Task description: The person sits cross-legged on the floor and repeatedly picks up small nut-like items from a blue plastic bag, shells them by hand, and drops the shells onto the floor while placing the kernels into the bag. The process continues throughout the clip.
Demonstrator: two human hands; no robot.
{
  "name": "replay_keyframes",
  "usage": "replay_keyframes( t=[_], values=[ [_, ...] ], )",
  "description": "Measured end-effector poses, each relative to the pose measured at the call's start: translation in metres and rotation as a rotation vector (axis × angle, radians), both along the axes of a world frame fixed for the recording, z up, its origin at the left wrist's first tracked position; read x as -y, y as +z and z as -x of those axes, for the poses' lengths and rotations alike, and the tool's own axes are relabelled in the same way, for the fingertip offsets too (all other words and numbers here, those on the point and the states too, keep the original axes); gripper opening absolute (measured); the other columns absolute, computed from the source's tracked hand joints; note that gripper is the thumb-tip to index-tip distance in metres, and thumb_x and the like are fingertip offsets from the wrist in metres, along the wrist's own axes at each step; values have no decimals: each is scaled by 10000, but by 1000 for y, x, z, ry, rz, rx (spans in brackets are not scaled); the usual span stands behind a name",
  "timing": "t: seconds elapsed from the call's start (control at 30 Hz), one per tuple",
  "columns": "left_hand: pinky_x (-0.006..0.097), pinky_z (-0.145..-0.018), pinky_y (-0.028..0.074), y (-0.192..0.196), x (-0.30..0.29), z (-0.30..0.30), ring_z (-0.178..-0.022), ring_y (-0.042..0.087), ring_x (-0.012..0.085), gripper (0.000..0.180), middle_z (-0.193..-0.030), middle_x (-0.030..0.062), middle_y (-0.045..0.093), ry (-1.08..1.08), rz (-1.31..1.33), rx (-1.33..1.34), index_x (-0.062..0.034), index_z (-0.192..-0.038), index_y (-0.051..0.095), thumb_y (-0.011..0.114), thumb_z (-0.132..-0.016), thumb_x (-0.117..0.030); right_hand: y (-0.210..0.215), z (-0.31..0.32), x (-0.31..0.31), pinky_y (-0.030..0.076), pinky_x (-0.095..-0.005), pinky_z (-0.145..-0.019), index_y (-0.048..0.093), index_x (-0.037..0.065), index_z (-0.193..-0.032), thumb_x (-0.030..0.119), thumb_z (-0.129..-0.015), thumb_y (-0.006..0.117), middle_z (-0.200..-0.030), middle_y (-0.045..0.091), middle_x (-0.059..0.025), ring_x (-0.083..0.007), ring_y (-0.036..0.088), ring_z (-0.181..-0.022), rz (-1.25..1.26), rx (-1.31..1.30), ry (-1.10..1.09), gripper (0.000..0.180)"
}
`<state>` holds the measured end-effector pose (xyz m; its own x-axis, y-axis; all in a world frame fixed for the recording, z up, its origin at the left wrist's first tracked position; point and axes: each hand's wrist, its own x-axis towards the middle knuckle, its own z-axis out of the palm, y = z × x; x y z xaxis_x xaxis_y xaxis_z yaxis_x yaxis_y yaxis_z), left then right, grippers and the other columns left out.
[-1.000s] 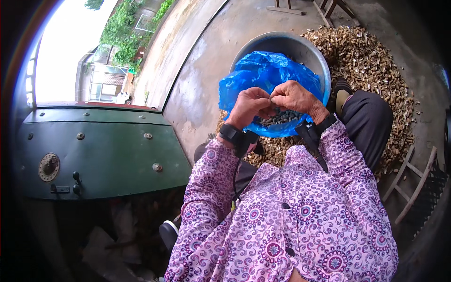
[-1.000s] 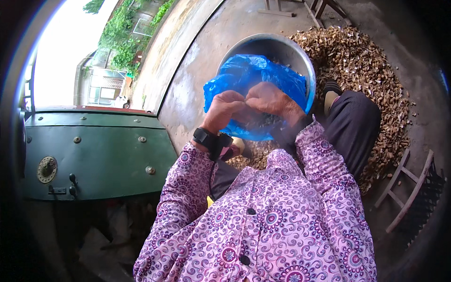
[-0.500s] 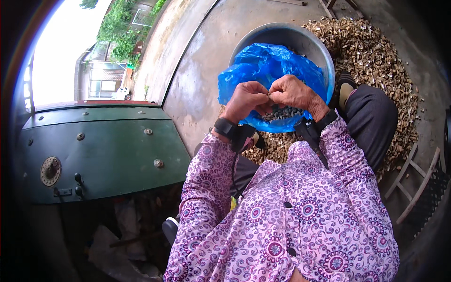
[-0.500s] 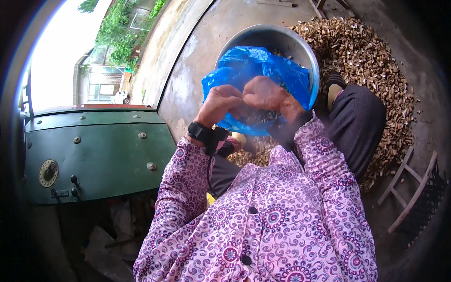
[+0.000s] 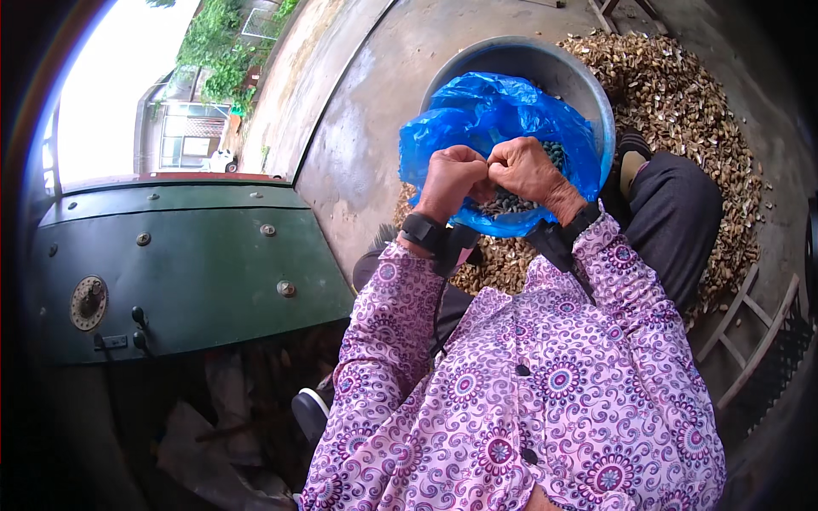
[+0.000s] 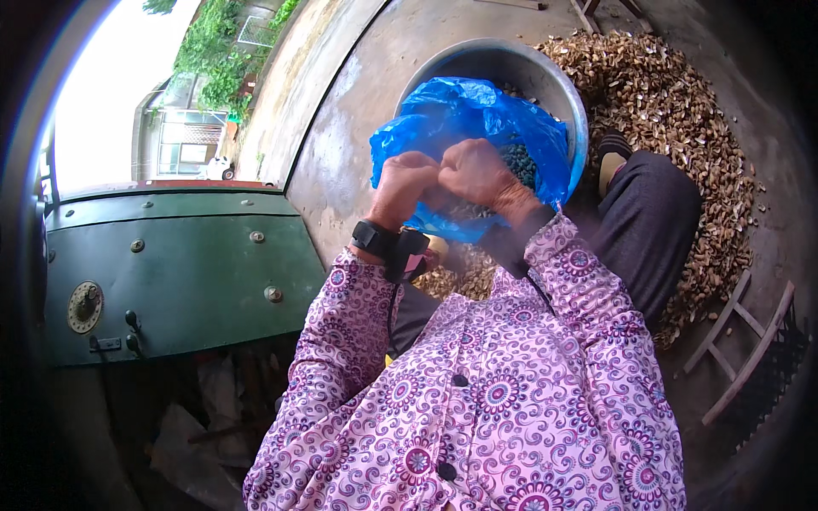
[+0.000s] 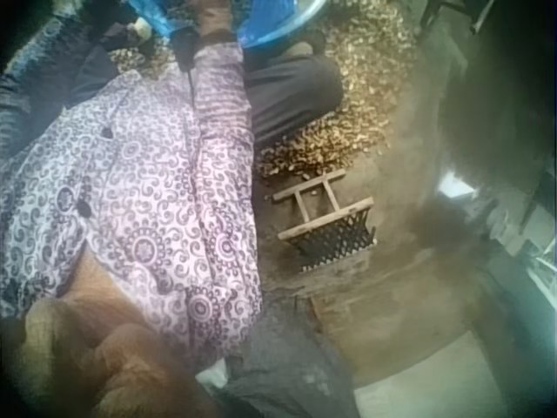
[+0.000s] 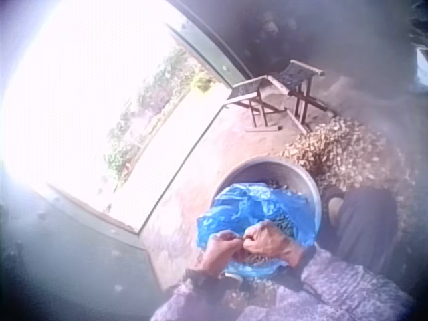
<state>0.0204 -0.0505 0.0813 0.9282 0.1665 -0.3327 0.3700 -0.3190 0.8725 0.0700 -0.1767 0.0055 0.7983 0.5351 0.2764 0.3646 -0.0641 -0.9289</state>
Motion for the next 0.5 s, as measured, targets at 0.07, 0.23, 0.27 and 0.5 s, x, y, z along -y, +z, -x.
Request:
replay_keyframes(
  t=[0.07, 0.23, 0.27, 0.5],
  values=[
    [264, -466, 496, -2, 2, 1, -502, 592, 170, 90, -603, 104, 584, 53, 3, -9, 41, -736, 546, 560, -710, -44, -3, 0, -5, 479, -385, -678, 637, 26, -669, 192, -661, 561, -717, 603, -185, -331, 594, -719, -25, -46, -38, 182],
    [273, -476, 491, -28, -16, 4, -553, 596, 192, 124, -672, 108, 561, -195, -38, 227, 45, -782, 522, 556, -731, -62, -15, -4, -6, 472, -363, -595, 632, 21, -685, 176, -662, 565, -691, 604, -170, -265, 596, -606, -29, -133, 5, 171],
    [273, -476, 491, -35, -24, 5, -553, 596, 192, 124, -672, 108, 561, -196, -43, 234, 45, -782, 522, 556, -731, -62, -17, -5, -6, 467, -349, -565, 632, 19, -697, 171, -663, 564, -676, 602, -162, -228, 589, -561, -55, -230, 61, 170],
    [266, -584, 468, -41, -26, 6, -721, 570, 170, 82, -789, 61, 557, 139, 566, -89, -4, -832, 557, 548, -751, 3, -31, -7, -5, 452, -202, -448, 622, 7, -742, 111, -742, 566, -632, 573, -17, -62, 512, -498, -370, -756, 201, 118]
  ],
)
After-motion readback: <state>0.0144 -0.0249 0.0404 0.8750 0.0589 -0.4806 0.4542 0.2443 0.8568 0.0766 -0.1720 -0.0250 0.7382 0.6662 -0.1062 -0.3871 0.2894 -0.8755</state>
